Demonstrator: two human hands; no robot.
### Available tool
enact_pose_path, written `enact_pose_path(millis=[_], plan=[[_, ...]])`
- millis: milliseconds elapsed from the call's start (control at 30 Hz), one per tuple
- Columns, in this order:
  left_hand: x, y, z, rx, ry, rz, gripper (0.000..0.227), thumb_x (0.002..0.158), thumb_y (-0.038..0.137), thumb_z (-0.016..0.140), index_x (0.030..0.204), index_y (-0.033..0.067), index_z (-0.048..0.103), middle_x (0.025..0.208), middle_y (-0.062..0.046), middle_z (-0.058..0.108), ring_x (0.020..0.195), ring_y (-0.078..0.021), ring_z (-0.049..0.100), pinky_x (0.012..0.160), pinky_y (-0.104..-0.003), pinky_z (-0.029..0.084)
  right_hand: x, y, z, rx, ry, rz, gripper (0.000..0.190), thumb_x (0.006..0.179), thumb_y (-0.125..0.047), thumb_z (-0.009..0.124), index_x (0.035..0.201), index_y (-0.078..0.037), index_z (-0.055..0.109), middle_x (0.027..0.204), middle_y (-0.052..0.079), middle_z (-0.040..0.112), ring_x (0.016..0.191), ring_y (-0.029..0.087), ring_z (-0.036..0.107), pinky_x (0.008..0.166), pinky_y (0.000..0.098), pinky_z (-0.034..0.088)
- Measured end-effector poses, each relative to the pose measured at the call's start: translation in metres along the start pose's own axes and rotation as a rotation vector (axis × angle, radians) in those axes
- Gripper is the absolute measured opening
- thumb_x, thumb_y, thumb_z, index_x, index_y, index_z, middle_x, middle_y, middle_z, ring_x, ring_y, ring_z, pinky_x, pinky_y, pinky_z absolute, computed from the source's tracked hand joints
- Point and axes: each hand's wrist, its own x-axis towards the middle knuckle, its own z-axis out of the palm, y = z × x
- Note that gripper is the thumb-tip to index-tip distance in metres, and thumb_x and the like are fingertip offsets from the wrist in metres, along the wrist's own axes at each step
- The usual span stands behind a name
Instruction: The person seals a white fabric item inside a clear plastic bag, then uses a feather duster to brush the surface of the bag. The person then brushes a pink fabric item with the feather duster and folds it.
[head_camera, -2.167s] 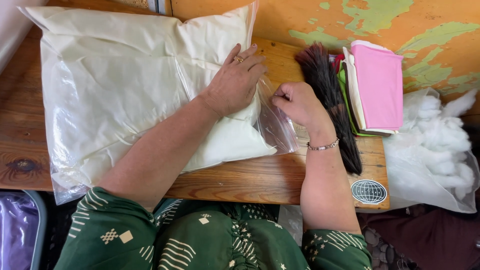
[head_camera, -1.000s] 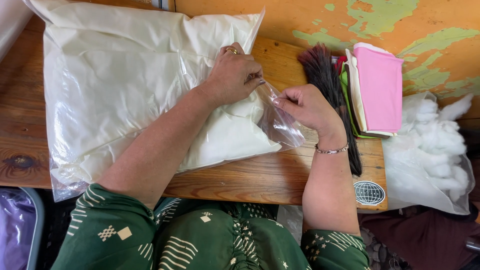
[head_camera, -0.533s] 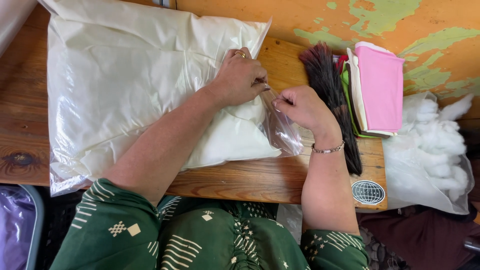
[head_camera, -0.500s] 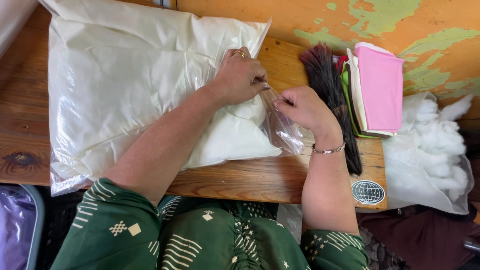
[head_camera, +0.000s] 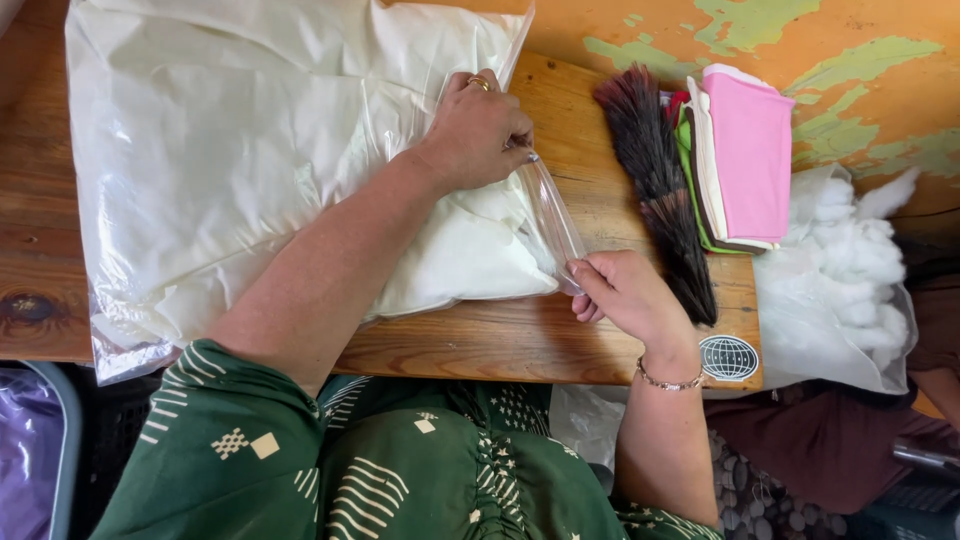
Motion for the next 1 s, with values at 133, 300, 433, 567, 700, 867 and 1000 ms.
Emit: enact_pose_path(millis=[133,300,433,567,700,867,1000], plan=[[-0.008,0.012,-0.001,-0.099,0.089,0.074,0.03,0.084,0.041,0.067,0.104,0.0182,0.066,0.095,-0.003,0.05,0.092,-0.0248,0.049,0.092,-0.044,0.026,-0.003,0.03,0.005,0.183,0.113,-0.067,0.039,0.095,-0.026,0.046,0.083,0.005,0.066,0.063,0.016,0.066,0.052,0.02,0.064,0.048,0.0255,0.053],[-0.016,0.033,-0.015,-0.092,0.242,0.21,0.04,0.08,0.032,0.078,0.106,0.0081,0.06,0.116,-0.013,0.043,0.106,-0.0338,0.047,0.094,-0.049,0.036,-0.007,0.03,0.009,0.065,0.285,-0.072,0.034,0.093,-0.019,0.055,0.064,-0.002,0.06,0.056,0.009,0.06,0.05,0.014,0.058,0.051,0.0225,0.047],[-0.023,0.06,-0.026,-0.052,-0.137,0.184,0.026,0.087,0.038,0.066,0.076,0.0145,0.062,0.079,-0.002,0.058,0.077,-0.0211,0.056,0.081,-0.043,0.04,-0.001,0.035,0.017,-0.137,0.459,-0.161,0.013,0.085,-0.021,0.061,0.086,-0.009,0.067,0.079,0.001,0.07,0.062,0.013,0.056,0.061,0.027,0.042],[-0.025,0.064,-0.008,0.043,-0.135,0.194,0.027,0.081,0.037,0.066,0.063,0.0164,0.068,0.06,-0.005,0.057,0.063,-0.0244,0.06,0.072,-0.042,0.045,-0.004,0.037,0.024,-0.025,0.815,-0.464,0.009,0.088,-0.015,0.07,0.085,-0.008,0.066,0.067,0.008,0.056,0.062,0.017,0.057,0.052,0.0256,0.047],[-0.025,0.066,-0.002,0.072,-0.183,0.195,0.022,0.08,0.032,0.067,0.068,0.0135,0.071,0.064,-0.009,0.06,0.069,-0.0289,0.063,0.085,-0.049,0.043,-0.006,0.024,0.037,-0.306,0.624,-0.378,0.021,0.086,-0.031,0.065,0.093,-0.011,0.067,0.077,0.006,0.059,0.068,0.025,0.064,0.057,0.0359,0.052],[-0.027,0.064,0.001,0.175,-0.199,0.226,0.025,0.076,0.035,0.069,0.073,0.01,0.072,0.071,-0.014,0.064,0.077,-0.0353,0.066,0.093,-0.058,0.038,0.004,0.022,0.04,-0.377,0.431,-0.091,0.024,0.084,-0.031,0.058,0.105,-0.021,0.064,0.071,0.002,0.065,0.077,0.027,0.067,0.071,0.0435,0.053],[-0.027,0.07,-0.01,0.194,-0.172,0.227,0.027,0.075,0.035,0.072,0.079,0.0082,0.071,0.077,-0.014,0.063,0.079,-0.035,0.064,0.088,-0.057,0.04,0.003,0.021,0.042,-0.249,0.473,-0.088,0.028,0.081,-0.033,0.063,0.106,-0.02,0.061,0.084,0.003,0.067,0.083,0.027,0.067,0.076,0.0436,0.053]])
